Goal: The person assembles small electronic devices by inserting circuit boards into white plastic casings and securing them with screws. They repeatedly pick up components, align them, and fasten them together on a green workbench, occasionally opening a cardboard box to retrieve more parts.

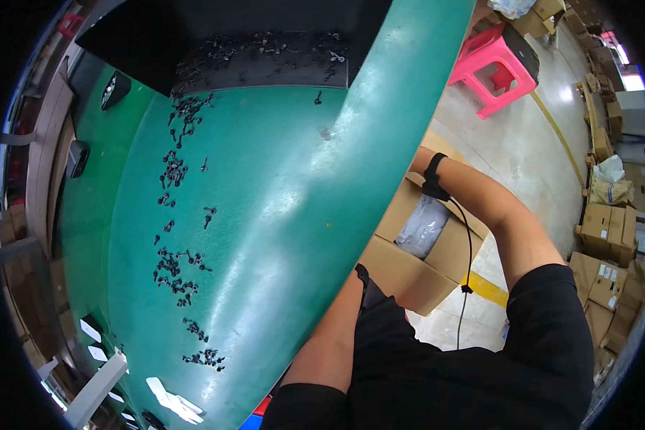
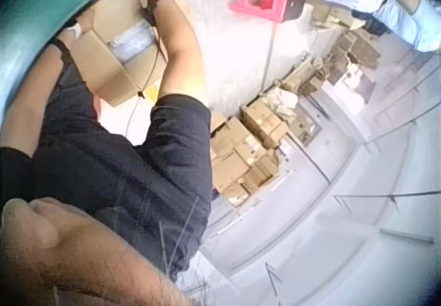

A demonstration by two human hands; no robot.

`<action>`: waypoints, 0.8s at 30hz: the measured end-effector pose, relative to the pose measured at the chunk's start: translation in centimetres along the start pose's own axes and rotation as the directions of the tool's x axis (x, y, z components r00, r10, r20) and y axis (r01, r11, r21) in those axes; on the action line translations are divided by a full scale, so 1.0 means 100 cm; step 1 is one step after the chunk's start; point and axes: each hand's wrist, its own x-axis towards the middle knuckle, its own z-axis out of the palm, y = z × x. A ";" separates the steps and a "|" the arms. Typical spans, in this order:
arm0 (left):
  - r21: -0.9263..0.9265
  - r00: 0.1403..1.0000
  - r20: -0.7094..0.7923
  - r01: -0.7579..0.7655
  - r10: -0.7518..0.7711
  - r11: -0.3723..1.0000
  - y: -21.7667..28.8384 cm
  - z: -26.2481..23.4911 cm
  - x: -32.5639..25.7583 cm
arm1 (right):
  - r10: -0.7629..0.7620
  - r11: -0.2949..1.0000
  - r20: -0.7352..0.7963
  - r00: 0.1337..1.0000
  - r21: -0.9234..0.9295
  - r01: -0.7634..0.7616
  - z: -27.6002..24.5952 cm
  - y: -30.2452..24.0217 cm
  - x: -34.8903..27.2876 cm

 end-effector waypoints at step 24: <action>-0.015 1.000 0.019 -0.006 0.006 1.000 -0.004 0.007 0.000 | -0.011 0.999 -0.147 0.989 0.031 0.016 0.016 0.001 0.006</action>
